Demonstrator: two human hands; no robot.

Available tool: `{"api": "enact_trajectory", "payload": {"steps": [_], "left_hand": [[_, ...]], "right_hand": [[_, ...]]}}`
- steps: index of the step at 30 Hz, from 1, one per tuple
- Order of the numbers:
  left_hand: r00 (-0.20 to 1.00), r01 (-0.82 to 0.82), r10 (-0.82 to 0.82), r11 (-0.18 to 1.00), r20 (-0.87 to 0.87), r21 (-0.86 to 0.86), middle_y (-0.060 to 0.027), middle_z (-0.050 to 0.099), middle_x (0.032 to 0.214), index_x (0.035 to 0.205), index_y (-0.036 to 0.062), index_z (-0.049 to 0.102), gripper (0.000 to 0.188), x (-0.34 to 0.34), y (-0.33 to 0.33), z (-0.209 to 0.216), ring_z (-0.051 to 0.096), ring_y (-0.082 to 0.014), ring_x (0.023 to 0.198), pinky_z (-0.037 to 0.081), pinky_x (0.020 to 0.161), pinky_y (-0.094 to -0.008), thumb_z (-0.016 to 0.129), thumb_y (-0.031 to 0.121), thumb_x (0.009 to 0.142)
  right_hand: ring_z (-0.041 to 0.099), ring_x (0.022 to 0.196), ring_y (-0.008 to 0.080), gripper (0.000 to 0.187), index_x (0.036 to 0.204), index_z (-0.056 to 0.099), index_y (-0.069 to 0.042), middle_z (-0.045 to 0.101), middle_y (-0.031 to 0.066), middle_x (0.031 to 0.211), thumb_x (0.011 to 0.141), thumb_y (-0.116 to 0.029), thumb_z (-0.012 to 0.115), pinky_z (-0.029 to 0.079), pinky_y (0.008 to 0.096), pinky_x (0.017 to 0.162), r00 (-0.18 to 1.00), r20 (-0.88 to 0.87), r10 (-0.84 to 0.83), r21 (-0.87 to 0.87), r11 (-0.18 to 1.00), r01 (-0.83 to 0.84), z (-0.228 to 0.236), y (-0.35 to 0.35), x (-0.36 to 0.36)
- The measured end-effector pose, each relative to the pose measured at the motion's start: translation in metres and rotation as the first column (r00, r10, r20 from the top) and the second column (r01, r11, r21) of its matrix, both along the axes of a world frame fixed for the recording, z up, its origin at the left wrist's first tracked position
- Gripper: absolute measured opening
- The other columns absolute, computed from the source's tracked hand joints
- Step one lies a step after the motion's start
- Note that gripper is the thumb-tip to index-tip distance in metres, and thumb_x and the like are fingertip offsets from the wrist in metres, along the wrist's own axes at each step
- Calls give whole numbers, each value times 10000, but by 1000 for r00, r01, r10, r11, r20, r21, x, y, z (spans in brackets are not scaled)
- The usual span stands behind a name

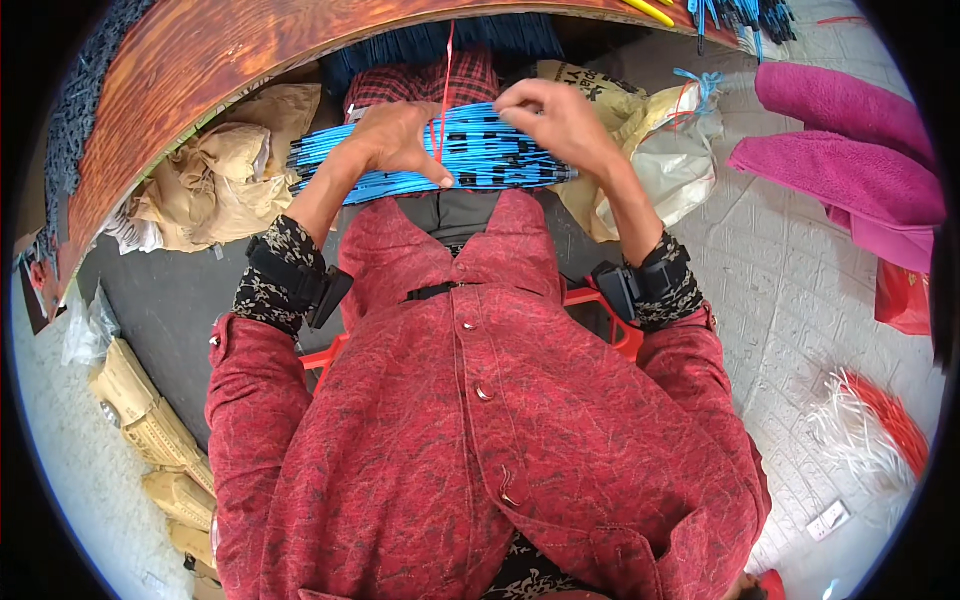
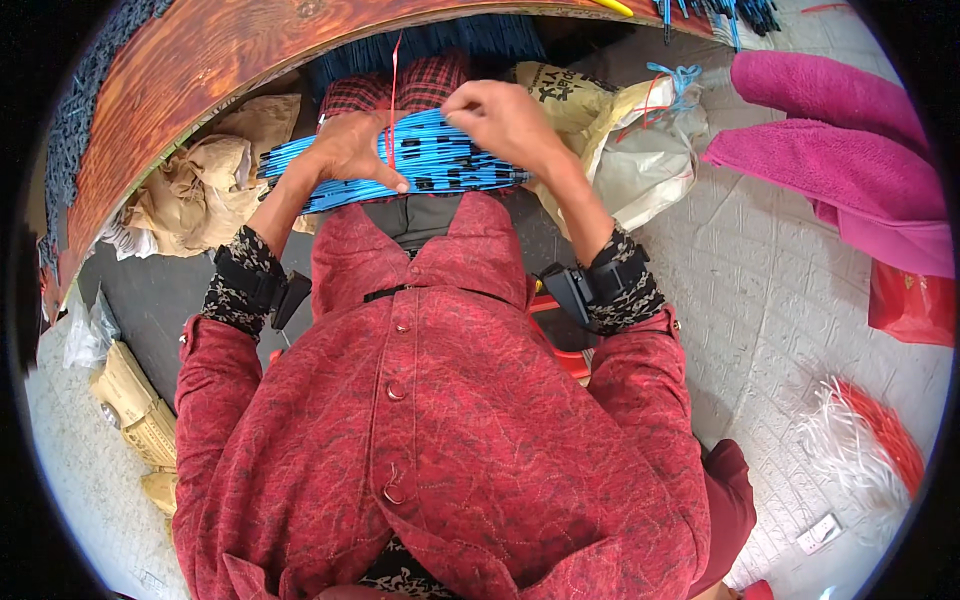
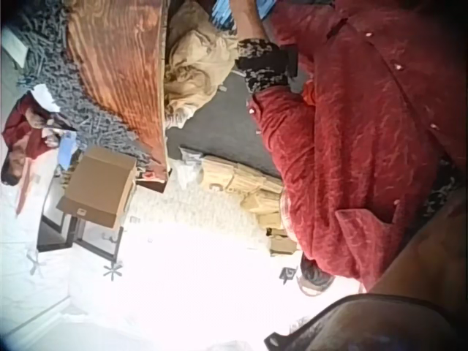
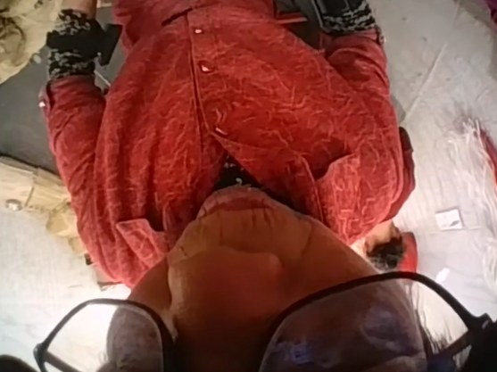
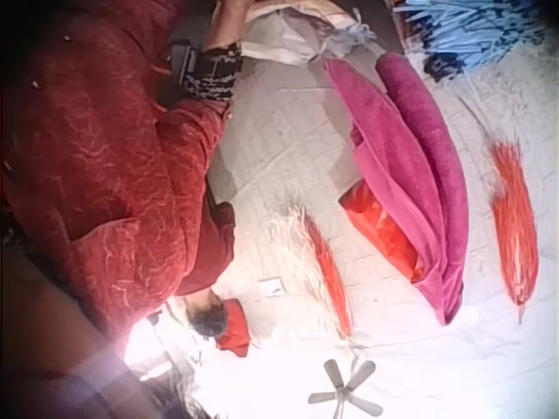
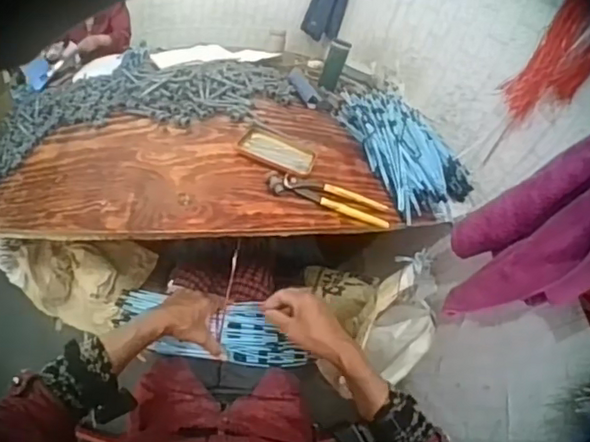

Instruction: Bundling and tying sets of blue plastic tubes using red string and pliers.

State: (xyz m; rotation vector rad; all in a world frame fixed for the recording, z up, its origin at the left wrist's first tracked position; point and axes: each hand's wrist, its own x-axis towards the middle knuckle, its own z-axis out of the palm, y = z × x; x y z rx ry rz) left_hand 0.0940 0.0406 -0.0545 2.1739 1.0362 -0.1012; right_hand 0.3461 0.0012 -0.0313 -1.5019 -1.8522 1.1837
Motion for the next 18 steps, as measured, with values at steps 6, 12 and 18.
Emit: {"api": "enact_trajectory", "payload": {"steps": [6, 12, 18], "left_hand": [[998, 0, 1, 1000, -60, 12, -209, 699, 1147, 1337, 53, 584, 1037, 0, -1, -7, 659, -385, 1078, 504, 904, -476, 872, 547, 472], [997, -44, 47, 998, -55, 45, -194, 724, 1033, 1279, 142, 624, 897, 1, -4, -10, 686, -377, 977, 517, 815, -470, 879, 491, 492], [999, 12, -8, 996, -44, 83, -218, 707, 1112, 1337, 0, 571, 1064, -2, -5, -15, 674, -386, 1043, 519, 883, -476, 875, 576, 495]], "right_hand": [[662, 821, 276, 148, 939, 739, -88, 683, 100, 868, 835, -183, 693, 514, 377, 729, 957, 16, 290, 177, 941, -288, 32, -15, -39], [654, 946, 332, 153, 981, 691, -73, 670, 113, 1026, 847, -147, 696, 527, 411, 800, 933, 194, 303, 300, 887, -350, 41, -30, -61], [649, 980, 388, 307, 1127, 623, -17, 663, 177, 1045, 878, -185, 686, 530, 453, 794, 933, 350, -86, 397, 915, -65, 8, -22, -64]]}}
